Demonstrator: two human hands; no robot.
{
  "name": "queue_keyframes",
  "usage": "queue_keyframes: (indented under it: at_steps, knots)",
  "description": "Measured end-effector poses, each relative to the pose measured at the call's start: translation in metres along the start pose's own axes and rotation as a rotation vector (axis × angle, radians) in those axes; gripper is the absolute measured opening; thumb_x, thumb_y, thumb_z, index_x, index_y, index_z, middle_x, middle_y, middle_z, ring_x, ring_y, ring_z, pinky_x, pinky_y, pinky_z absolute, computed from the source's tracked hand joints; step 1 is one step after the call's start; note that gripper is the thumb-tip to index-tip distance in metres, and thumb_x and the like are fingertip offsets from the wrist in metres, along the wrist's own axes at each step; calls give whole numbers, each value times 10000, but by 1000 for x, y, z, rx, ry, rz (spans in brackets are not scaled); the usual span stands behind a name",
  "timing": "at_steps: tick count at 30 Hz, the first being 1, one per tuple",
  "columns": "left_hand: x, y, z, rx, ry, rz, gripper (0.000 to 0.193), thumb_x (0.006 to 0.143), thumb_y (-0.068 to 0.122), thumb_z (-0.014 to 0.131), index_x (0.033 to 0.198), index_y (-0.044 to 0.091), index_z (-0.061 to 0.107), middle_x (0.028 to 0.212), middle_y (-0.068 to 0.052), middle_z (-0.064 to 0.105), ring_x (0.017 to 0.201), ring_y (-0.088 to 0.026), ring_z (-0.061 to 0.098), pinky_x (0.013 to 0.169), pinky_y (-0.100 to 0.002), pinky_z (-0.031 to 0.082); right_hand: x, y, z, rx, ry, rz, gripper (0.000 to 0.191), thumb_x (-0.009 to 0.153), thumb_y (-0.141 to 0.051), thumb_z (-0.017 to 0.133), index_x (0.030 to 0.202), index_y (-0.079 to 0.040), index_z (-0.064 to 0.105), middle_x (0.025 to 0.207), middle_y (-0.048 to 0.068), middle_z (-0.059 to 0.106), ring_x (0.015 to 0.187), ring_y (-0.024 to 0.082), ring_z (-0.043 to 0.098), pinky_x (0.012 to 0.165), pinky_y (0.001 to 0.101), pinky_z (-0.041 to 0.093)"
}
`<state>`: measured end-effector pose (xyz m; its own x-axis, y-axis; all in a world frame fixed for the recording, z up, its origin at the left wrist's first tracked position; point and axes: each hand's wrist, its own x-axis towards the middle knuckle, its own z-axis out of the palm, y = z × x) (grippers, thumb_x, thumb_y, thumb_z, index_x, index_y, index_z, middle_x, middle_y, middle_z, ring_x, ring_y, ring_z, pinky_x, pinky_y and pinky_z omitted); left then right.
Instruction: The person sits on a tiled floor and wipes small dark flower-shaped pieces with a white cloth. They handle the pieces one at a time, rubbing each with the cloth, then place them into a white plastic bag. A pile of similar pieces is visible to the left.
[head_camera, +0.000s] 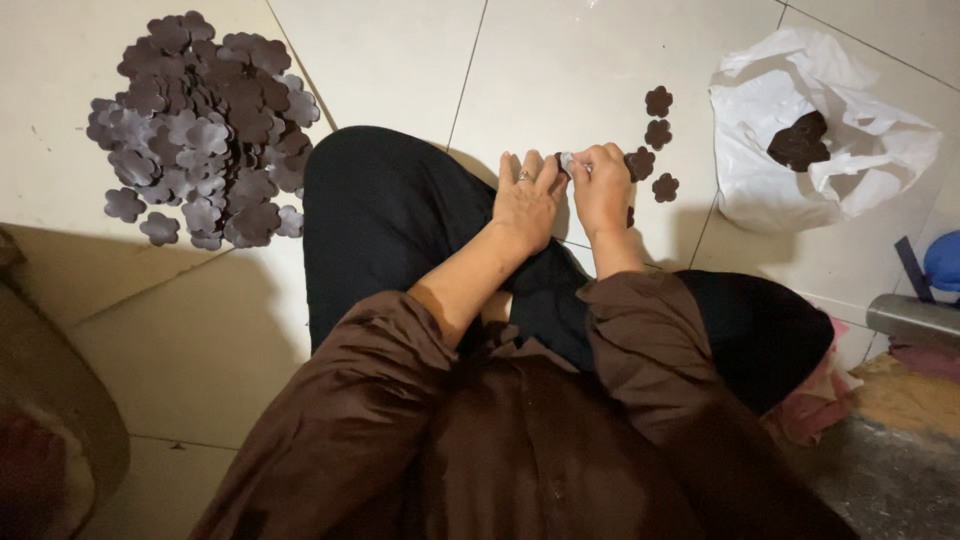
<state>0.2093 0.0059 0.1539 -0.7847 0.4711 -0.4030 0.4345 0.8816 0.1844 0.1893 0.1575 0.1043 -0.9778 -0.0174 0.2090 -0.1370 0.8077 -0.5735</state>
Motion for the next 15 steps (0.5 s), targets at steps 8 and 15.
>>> queue_keyframes:
  at_steps: [8, 15]
  knots:
    - [4, 0, 4, 7, -22, 2, 657, 960, 236, 504, 1576, 97, 323, 1642, -134, 205, 1505, -414, 187, 1164, -681, 121, -6, 2, -6, 9, -94, 56, 80, 878, -74, 775, 889, -55, 698, 952, 128, 656, 797, 319, 668, 699, 414, 540]
    - [2, 0, 2, 13, -21, 3, 664, 967, 247, 504, 1585, 114, 303, 1643, -135, 204, 1509, -407, 199, 1173, -683, 119, 1, -2, -9, -46, -23, -32, 76, 889, -70, 771, 905, -53, 698, 986, 137, 658, 864, 347, 667, 731, 427, 548]
